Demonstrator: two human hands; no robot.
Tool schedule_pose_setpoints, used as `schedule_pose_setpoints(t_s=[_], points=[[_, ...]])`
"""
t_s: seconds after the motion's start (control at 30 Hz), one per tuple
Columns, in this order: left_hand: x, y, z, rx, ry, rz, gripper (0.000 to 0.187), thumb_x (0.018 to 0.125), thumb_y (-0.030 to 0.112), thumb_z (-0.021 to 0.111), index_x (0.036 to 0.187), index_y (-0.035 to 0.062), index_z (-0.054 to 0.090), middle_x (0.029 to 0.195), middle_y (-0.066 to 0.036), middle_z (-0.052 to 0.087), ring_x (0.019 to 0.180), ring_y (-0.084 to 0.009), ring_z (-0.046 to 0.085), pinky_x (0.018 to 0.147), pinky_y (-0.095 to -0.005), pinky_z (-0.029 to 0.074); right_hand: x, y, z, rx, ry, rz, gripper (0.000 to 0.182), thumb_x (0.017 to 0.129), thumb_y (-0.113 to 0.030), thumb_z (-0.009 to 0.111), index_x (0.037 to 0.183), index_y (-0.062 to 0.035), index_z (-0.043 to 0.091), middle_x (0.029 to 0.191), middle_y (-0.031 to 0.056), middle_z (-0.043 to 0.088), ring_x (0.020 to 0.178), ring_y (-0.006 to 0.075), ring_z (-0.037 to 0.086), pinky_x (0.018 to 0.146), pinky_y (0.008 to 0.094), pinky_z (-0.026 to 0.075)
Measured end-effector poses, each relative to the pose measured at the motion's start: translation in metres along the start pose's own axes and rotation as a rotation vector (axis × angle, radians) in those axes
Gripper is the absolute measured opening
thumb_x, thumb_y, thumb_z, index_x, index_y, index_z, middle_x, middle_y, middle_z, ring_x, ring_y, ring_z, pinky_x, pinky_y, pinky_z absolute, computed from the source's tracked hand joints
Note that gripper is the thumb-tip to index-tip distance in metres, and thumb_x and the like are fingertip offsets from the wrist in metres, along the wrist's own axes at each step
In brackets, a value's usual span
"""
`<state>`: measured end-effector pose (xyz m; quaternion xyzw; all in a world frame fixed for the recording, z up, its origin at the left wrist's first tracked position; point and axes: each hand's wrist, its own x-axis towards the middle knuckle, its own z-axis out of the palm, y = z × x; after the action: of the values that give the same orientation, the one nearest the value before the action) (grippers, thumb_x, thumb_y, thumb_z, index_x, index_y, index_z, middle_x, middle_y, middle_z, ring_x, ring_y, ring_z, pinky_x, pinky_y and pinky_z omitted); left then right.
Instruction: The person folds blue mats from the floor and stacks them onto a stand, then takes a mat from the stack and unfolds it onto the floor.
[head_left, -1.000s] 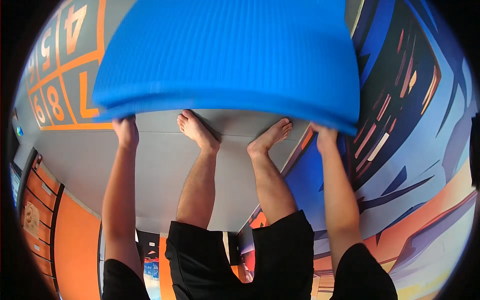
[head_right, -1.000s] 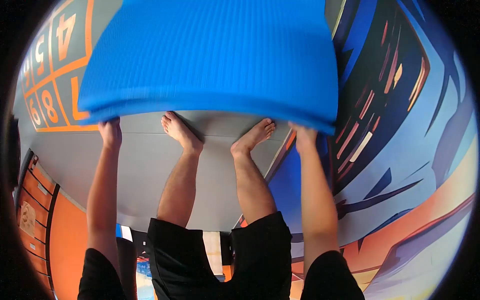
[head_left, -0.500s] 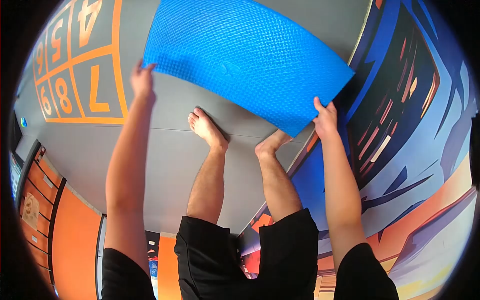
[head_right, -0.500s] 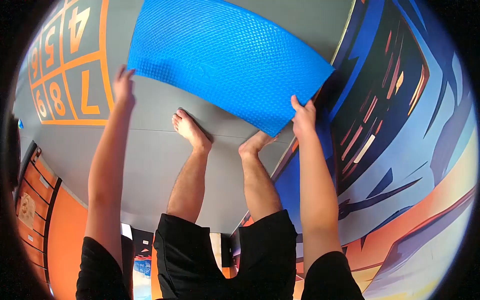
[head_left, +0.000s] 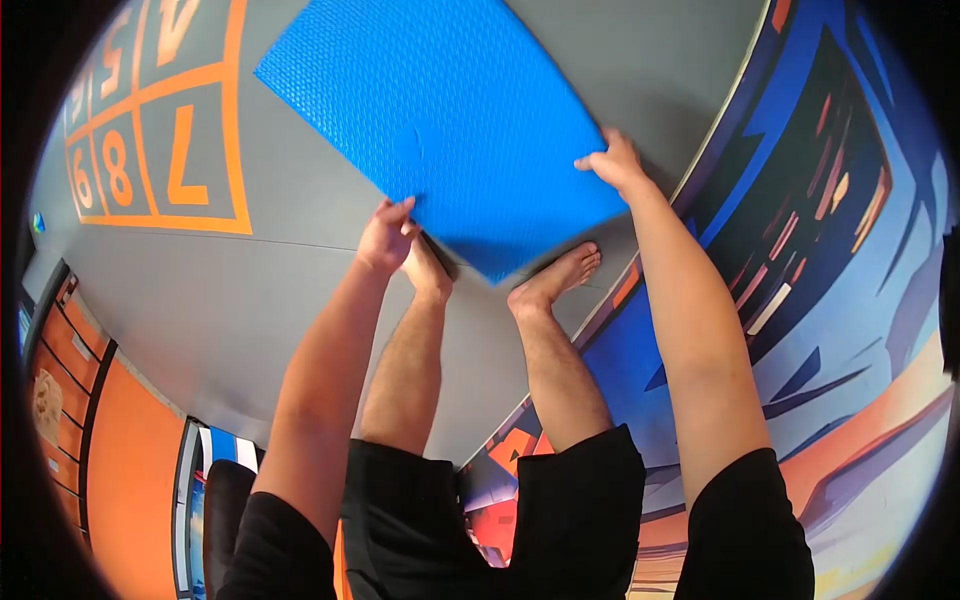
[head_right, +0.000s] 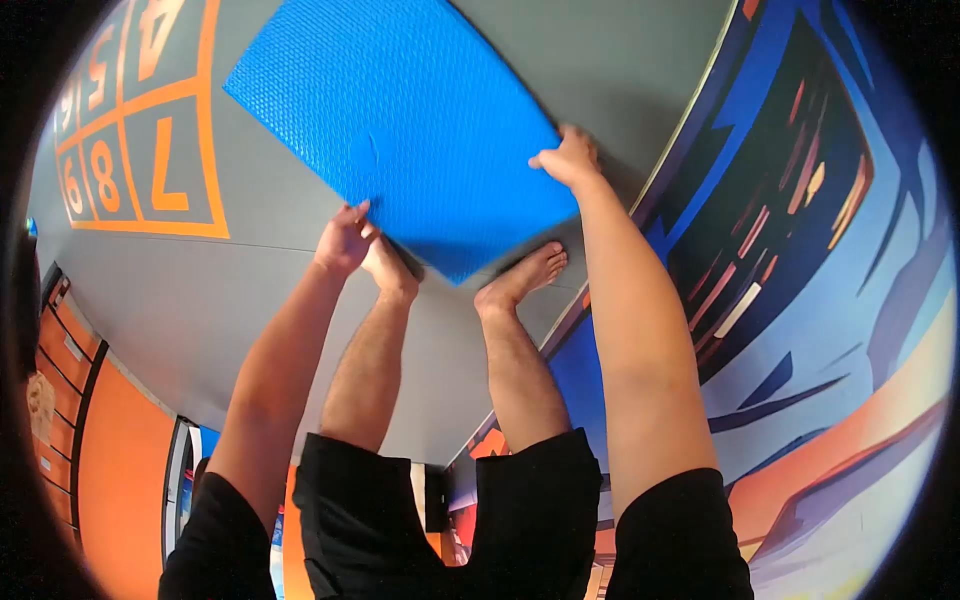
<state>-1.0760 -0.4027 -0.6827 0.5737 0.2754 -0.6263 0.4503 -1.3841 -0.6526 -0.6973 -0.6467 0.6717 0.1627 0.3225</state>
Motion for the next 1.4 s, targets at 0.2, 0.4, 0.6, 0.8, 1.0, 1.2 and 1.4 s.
schedule_pose_setpoints(t_s=[0.2,0.4,0.6,0.8,1.0,1.2,1.4], points=[[-0.214,0.058,0.025,0.023,-0.027,-0.054,0.054,0.088,0.001,0.062,0.139,0.0028,0.044,0.131,-0.012,0.058,0.116,-0.03,0.058,0.102,-0.0435,0.046,-0.121,-0.05,-0.107,0.393,-0.518,0.007,0.042,0.072,-0.011,0.072,0.111,0.0037,0.064,0.108,0.0202,0.065,0.096,0.032,0.064,0.084,0.0439,0.051],[-0.501,0.101,0.027,-0.255,-0.306,0.128,0.077,0.074,-0.013,0.068,0.143,0.0101,0.042,0.141,-0.009,0.05,0.132,-0.03,0.044,0.113,-0.0485,0.034,-0.297,-0.162,-0.317,0.445,-0.257,-0.451,0.051,0.06,-0.013,0.085,0.104,-0.0014,0.062,0.1,0.0129,0.06,0.098,0.0266,0.06,0.087,0.0384,0.048],[-0.569,0.182,-0.021,-0.239,-0.343,0.345,0.068,0.078,-0.016,0.062,0.139,0.0076,0.045,0.137,-0.01,0.053,0.127,-0.0293,0.049,0.11,-0.0462,0.037,-0.397,-0.335,-0.459,0.27,0.021,-0.979,0.05,0.063,-0.017,0.086,0.103,-0.0043,0.059,0.105,0.0123,0.053,0.1,0.0312,0.054,0.091,0.039,0.046],[-0.572,0.294,-0.022,-0.448,-0.233,0.653,0.055,0.08,-0.014,0.064,0.129,0.0066,0.053,0.128,-0.007,0.061,0.12,-0.0252,0.055,0.103,-0.0425,0.042,-0.404,-0.434,-0.481,0.35,0.137,-1.181,0.048,0.064,-0.014,0.086,0.101,-0.0049,0.058,0.101,0.0119,0.054,0.095,0.0296,0.056,0.085,0.0389,0.048],[-0.582,0.353,0.028,-0.446,-0.181,0.838,0.062,0.076,-0.018,0.065,0.133,0.0053,0.051,0.134,-0.011,0.056,0.125,-0.0285,0.051,0.11,-0.043,0.035,-0.298,-0.485,-0.479,0.455,0.017,-1.09,0.066,0.064,-0.013,0.085,0.121,-0.0022,0.053,0.113,0.0168,0.06,0.106,0.0297,0.058,0.093,0.0391,0.048],[-0.623,0.394,0.091,-0.463,-0.153,0.839,0.074,0.073,-0.022,0.065,0.138,0.0068,0.045,0.138,-0.011,0.052,0.129,-0.0289,0.047,0.112,-0.0462,0.033,-0.214,-0.571,-0.529,0.332,-0.169,-1.15,0.062,0.067,-0.018,0.084,0.12,-0.004,0.056,0.11,0.0147,0.065,0.101,0.0287,0.063,0.09,0.0389,0.05],[-0.657,0.423,0.099,-0.662,-0.036,0.913,0.082,0.067,-0.027,0.063,0.14,0.0046,0.04,0.134,-0.013,0.053,0.126,-0.0335,0.05,0.109,-0.0484,0.037,-0.233,-0.694,-0.567,0.005,-0.274,-1.149,0.067,0.063,-0.02,0.086,0.121,-0.0042,0.058,0.109,0.0168,0.067,0.105,0.0308,0.064,0.092,0.0379,0.049]])
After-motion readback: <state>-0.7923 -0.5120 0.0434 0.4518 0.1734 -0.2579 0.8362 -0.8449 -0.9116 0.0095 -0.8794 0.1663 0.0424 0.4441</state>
